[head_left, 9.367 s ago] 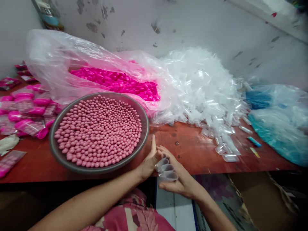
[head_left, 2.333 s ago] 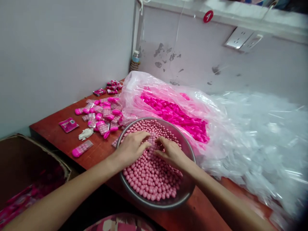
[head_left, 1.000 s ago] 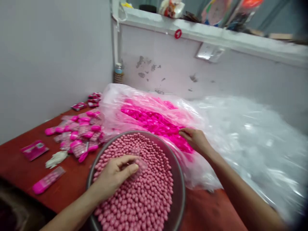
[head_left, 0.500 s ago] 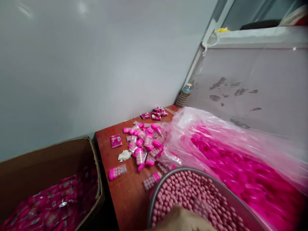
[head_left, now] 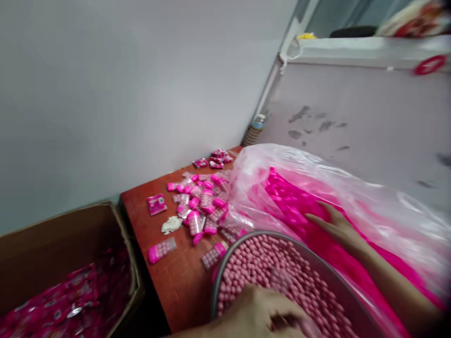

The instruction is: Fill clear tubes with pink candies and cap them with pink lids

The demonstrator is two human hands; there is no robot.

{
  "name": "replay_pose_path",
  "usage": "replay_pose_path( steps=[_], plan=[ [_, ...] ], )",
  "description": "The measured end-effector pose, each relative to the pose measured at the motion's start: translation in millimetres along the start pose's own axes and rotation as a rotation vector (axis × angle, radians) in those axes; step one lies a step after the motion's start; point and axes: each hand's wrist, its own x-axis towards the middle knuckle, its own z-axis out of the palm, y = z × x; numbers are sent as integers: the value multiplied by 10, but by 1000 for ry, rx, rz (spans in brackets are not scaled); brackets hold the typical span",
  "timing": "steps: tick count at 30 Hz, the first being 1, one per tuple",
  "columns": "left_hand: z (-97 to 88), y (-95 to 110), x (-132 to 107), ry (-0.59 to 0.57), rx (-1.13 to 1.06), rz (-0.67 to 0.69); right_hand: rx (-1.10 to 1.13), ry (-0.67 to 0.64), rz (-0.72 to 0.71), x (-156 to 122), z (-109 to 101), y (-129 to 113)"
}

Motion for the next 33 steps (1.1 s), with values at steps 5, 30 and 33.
replay_pose_path(
  steps=[5,30,33],
  plan=[
    [-30,216,-75,42,-130,-45,75,-302,-181,-178,-256,-190],
    [-33,101,-71,184,126,-112,-384,267,43,172,-1128,392],
    [-16,108,-75,191,99,-111,-476,397,107,232,-1231,379]
  ],
)
